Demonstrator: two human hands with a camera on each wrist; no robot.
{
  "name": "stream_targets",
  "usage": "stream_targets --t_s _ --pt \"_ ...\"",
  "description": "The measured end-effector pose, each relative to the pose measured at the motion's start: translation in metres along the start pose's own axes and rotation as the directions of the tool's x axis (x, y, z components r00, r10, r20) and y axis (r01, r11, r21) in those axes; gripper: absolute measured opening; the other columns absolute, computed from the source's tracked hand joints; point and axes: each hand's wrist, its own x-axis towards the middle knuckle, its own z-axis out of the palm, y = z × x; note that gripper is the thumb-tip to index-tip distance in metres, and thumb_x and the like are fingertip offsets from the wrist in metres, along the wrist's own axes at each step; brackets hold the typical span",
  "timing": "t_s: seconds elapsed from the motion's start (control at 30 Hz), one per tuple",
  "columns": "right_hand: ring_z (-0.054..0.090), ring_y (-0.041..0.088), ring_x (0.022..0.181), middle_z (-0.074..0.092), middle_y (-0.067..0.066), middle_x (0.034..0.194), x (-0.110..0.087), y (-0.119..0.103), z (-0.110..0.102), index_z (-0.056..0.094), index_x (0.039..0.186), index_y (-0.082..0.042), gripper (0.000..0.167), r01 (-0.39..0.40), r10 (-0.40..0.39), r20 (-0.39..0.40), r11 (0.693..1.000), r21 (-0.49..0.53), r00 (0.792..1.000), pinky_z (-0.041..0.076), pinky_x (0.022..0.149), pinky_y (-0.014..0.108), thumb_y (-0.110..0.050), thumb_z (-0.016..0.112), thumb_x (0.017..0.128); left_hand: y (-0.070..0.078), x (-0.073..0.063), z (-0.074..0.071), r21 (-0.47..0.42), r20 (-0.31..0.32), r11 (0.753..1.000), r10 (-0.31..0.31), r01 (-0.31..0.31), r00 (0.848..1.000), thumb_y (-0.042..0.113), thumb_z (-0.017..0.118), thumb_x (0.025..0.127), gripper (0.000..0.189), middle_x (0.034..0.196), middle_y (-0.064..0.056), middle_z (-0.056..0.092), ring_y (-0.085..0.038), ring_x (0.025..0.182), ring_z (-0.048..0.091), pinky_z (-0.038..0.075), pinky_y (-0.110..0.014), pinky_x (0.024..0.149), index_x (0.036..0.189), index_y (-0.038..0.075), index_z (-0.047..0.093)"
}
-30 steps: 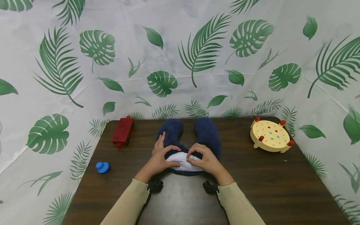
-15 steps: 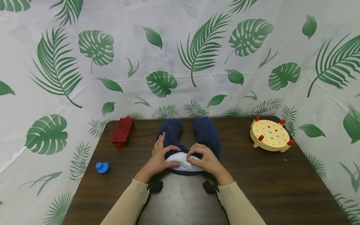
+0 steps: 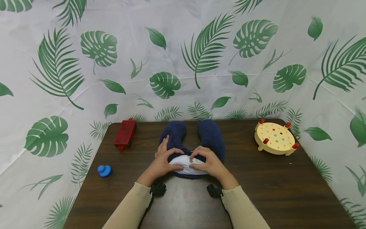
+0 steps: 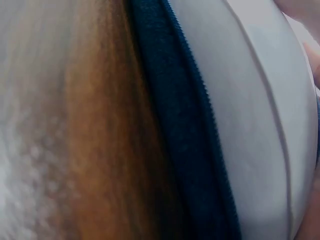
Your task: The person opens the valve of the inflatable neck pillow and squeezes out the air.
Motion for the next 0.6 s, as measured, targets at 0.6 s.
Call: stream_targets --t_s 0.6 --pt "0.067 0.017 0.108 0.075 -0.008 0.106 0.0019 -0.0072 0.0 0.079 0.103 -0.031 0.023 -0.039 0.04 -0.039 0.999 0.013 0.998 0.053 0.099 0.044 -0.025 0.095 0.087 0.0003 0.0035 -0.0001 0.057 -0.02 0.998 0.028 -0.027 0.999 0.043 0.095 0.083 0.048 0.184 -0.002 0.019 -0.044 0.167 0.017 0.012 -0.082 0.124 0.125 0.049 0.074"
